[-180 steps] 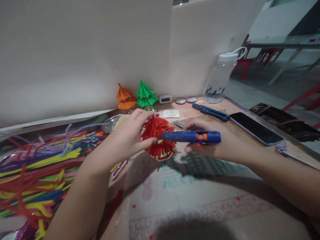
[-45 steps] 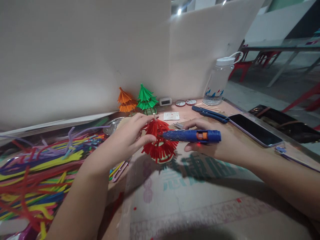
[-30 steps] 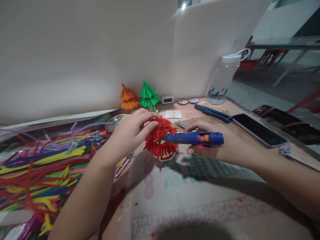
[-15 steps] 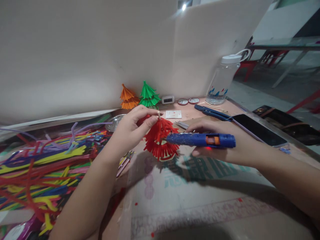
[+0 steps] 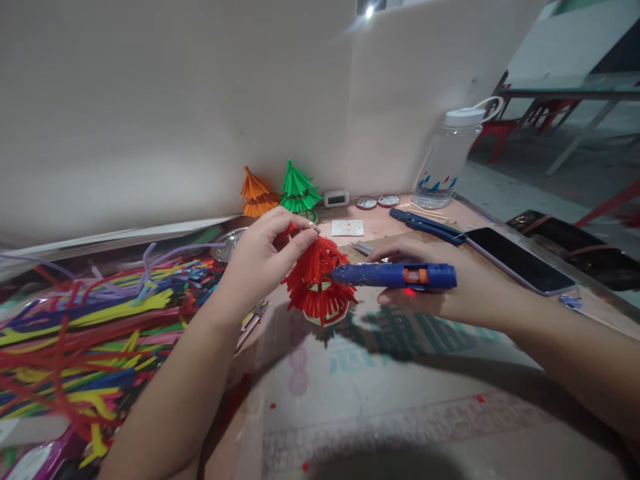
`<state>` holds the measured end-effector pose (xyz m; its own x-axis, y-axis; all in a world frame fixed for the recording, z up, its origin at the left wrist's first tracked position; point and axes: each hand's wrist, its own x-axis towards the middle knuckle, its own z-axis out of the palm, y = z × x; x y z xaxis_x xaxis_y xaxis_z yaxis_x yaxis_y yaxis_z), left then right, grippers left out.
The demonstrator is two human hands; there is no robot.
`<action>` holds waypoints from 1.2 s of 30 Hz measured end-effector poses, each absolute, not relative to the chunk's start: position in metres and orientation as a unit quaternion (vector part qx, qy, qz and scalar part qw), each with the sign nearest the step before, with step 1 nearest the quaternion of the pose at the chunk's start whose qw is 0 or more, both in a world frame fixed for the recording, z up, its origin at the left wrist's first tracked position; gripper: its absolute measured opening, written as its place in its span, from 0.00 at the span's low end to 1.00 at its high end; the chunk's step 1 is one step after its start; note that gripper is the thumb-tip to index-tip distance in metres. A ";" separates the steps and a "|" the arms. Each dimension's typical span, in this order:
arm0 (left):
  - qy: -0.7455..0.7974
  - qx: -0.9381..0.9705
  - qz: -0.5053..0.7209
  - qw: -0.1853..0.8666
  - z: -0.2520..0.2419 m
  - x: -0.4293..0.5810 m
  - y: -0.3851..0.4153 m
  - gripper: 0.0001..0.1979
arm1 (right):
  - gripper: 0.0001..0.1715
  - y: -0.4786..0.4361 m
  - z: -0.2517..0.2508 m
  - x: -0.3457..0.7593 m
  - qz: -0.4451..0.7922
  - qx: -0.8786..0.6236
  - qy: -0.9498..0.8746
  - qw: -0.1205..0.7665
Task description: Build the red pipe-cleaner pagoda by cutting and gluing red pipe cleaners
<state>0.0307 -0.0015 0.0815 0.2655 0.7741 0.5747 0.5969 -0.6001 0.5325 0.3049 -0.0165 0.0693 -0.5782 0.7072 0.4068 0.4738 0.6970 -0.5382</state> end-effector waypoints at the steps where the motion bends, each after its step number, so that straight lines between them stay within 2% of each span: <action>1: 0.435 0.789 0.421 0.101 0.081 0.031 -0.001 0.09 | 0.19 -0.016 0.069 0.305 0.189 -0.345 -0.867 0.307; 11: 0.437 0.788 0.425 0.087 0.081 0.030 0.000 0.08 | 0.23 -0.016 0.067 0.305 0.197 -0.359 -0.863 0.296; 22: 0.432 0.789 0.428 0.088 0.082 0.031 -0.001 0.07 | 0.21 -0.014 0.065 0.306 0.223 -0.351 -0.853 0.315; 27: 0.435 0.785 0.434 0.074 0.084 0.031 -0.001 0.07 | 0.21 -0.010 0.070 0.310 0.203 -0.342 -0.827 0.398; 31: 0.463 0.779 0.420 0.057 0.086 0.033 -0.003 0.08 | 0.23 0.006 0.065 0.315 0.281 -0.353 -0.751 0.483; 33: 0.474 0.780 0.405 0.057 0.088 0.032 -0.004 0.09 | 0.23 0.022 0.056 0.317 0.307 -0.364 -0.733 0.485; 36: 0.465 0.787 0.399 0.076 0.090 0.027 -0.004 0.14 | 0.22 0.054 0.036 0.322 0.278 -0.428 -0.733 0.450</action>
